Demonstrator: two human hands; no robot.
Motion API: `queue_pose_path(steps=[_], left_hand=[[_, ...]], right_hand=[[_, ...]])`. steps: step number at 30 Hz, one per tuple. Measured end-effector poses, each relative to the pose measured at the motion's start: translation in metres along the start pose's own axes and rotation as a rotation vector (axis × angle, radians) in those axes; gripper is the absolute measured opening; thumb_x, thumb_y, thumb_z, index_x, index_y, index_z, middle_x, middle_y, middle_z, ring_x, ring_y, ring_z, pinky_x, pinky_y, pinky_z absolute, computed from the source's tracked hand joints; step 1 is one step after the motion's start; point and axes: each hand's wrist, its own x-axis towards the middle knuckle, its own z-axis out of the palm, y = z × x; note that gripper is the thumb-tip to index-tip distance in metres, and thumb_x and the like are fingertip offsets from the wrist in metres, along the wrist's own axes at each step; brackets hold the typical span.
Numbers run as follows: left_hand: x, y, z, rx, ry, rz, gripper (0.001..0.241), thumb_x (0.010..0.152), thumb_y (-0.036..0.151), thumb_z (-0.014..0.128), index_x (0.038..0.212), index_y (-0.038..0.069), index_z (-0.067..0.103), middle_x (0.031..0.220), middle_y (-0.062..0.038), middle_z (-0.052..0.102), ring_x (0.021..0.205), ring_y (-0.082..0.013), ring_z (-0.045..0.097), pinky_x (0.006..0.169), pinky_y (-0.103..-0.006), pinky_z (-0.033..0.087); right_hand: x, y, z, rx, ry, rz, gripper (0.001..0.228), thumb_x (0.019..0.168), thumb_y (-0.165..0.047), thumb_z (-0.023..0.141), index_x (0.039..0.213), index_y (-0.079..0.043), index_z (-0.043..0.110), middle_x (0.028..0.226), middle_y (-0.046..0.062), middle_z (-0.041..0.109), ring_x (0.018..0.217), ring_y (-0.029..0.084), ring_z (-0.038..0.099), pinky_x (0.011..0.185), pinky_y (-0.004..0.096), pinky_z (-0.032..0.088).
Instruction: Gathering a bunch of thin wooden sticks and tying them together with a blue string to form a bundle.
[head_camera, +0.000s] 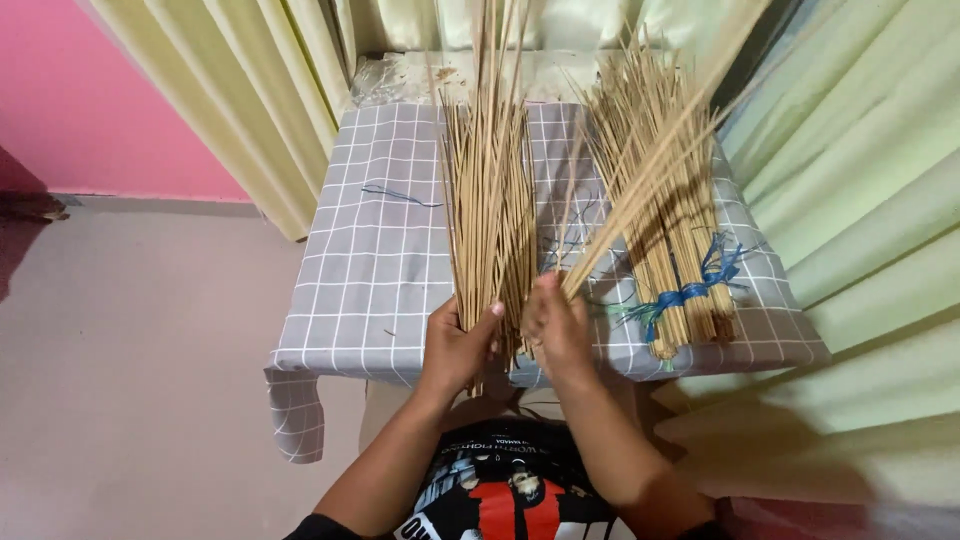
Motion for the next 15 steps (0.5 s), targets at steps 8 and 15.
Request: queue_pose_path(steps=[8, 15], left_hand=[[-0.006, 0.007, 0.004, 0.051, 0.011, -0.033, 0.025, 0.094, 0.016, 0.075, 0.077, 0.001, 0.066, 0.051, -0.016, 0.065, 0.041, -0.0195, 0.059, 0.043, -0.0292, 0.046], [-0.006, 0.032, 0.008, 0.056, 0.039, -0.012, 0.028, 0.091, 0.018, 0.079, 0.075, 0.001, 0.066, 0.052, -0.016, 0.065, 0.045, -0.0177, 0.057, 0.047, -0.0292, 0.044]], right_hand=[[-0.011, 0.01, 0.016, -0.016, 0.038, 0.023, 0.023, 0.104, -0.027, 0.06, 0.106, -0.004, 0.062, 0.058, -0.004, 0.042, 0.039, 0.005, 0.038, 0.04, 0.02, 0.034], [0.011, 0.01, -0.013, 0.061, 0.069, -0.082, 0.02, 0.11, -0.029, 0.048, 0.108, -0.01, 0.056, 0.06, -0.003, 0.041, 0.04, 0.006, 0.037, 0.041, 0.022, 0.035]])
